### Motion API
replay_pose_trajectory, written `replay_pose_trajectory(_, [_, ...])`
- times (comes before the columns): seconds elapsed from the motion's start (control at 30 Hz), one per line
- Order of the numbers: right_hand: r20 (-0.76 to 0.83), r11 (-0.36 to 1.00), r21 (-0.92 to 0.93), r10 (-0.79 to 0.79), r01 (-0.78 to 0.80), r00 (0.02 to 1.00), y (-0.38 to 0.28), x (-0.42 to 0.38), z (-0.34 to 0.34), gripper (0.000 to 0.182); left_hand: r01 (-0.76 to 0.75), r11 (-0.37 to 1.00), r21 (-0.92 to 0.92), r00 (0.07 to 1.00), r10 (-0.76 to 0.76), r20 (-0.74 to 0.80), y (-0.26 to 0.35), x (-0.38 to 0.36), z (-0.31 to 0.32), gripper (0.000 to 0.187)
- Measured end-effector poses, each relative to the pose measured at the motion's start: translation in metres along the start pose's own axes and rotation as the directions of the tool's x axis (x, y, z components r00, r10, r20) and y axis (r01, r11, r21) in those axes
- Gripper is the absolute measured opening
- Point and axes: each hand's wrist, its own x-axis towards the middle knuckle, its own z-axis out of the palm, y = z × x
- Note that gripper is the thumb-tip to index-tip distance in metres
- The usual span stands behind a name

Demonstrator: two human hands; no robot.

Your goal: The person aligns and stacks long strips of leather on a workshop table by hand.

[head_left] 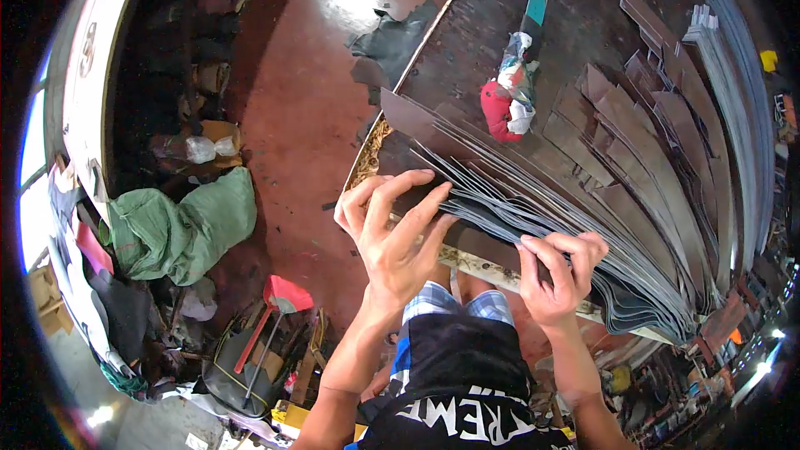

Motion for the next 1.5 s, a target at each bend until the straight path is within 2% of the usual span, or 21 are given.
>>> replay_pose_trajectory(0.2, [-0.024,1.0,0.009,0.0,0.0,1.0,0.001,0.001,0.002,0.032,0.015,1.0,0.009,1.0,-0.015,0.023,0.003,0.001,-0.003,0.037])
replay_pose_trajectory(0.53, [-0.063,1.0,0.01,0.022,-0.021,0.998,-0.001,0.005,0.006,0.033,0.025,1.0,0.013,0.999,-0.024,-0.026,0.004,0.004,0.003,0.028])
replay_pose_trajectory(0.77, [-0.004,0.997,-0.075,0.002,-0.002,1.0,-0.007,0.005,0.005,0.046,-0.095,0.995,0.015,0.995,0.096,-0.039,-0.012,-0.003,0.004,0.028])
replay_pose_trajectory(0.83, [-0.003,0.999,-0.05,-0.005,0.005,1.0,-0.007,0.002,0.009,0.051,-0.149,0.989,0.015,0.989,0.148,0.014,-0.016,-0.002,-0.001,0.027])
replay_pose_trajectory(0.93, [-0.025,0.999,-0.038,-0.029,0.028,0.999,-0.007,0.003,0.015,0.054,-0.186,0.982,0.023,0.982,0.185,0.042,-0.019,-0.001,-0.005,0.025])
replay_pose_trajectory(1.1, [-0.044,0.996,-0.036,-0.081,0.079,0.996,-0.006,0.005,0.017,0.057,-0.192,0.981,0.024,0.981,0.192,-0.003,-0.019,-0.001,0.0,0.023])
replay_pose_trajectory(1.5, [-0.06,0.987,-0.069,-0.153,0.148,0.986,-0.002,0.003,0.017,0.042,-0.148,0.988,0.047,0.987,0.15,-0.053,-0.015,-0.002,0.005,0.024])
